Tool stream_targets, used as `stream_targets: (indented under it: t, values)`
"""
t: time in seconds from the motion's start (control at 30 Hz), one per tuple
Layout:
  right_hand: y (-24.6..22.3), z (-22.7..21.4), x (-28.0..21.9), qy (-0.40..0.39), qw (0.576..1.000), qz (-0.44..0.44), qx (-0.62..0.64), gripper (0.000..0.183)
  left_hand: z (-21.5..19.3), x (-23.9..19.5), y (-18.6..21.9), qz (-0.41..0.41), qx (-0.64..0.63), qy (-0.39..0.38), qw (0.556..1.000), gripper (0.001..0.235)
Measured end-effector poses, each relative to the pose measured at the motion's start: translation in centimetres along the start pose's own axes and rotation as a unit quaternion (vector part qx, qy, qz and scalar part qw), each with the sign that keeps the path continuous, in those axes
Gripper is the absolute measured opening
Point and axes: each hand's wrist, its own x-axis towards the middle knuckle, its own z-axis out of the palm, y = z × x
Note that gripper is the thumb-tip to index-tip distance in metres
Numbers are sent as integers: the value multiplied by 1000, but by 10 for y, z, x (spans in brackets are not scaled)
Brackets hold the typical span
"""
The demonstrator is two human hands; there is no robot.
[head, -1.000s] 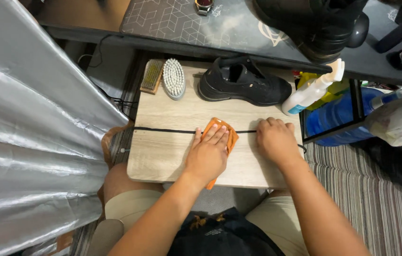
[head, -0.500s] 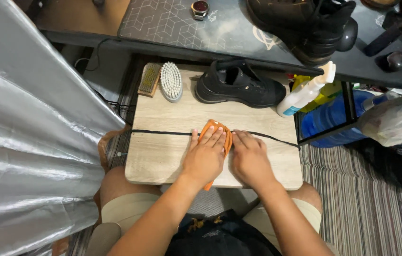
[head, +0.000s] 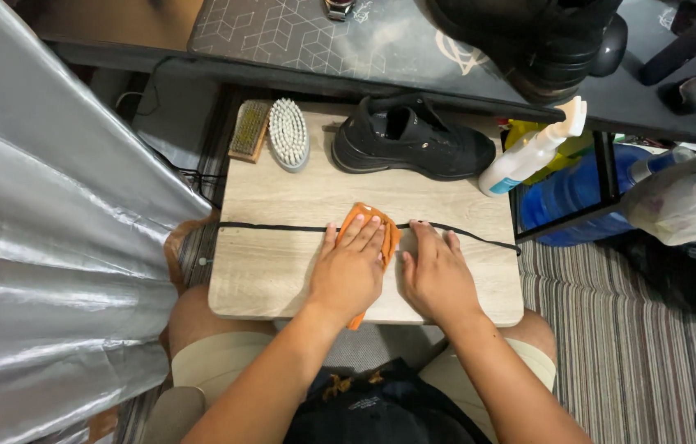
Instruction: The person folds an orange cloth and places it on a small table. They then remove a black shoelace from a shoe and wipe the lace with the cloth. The person continues to clean the shoelace by rubbing it against the cloth on the table.
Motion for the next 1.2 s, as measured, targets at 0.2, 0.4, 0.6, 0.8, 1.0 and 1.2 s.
stream_targets:
  t: [0.2, 0.4, 0.6, 0.8, 1.0, 1.2]
  values:
    - [4, -2, -2, -1, 1000, -6, -18, 51, -2, -7, -8, -13, 9, 25, 1000, 53]
    - [3, -1, -3, 6, 999, -19, -39, 51, -17, -17, -19, -32, 19, 33, 999, 51]
    - [0, -1, -4, 25, 1000, -15, -9, 52, 1, -16, -16, -11, 66, 46, 997, 54]
    - [3, 7, -4, 36, 999, -31, -9, 49, 23, -3, 3, 74, 40, 31, 996, 55]
    - [3, 6, -3, 31, 998, -8, -60, 47, 32, 1, 9, 44, 28, 23, 998, 53]
    - [-3, -5, -1, 8, 995, 15, -94, 45, 4, -9, -12, 6, 31, 20, 999, 53]
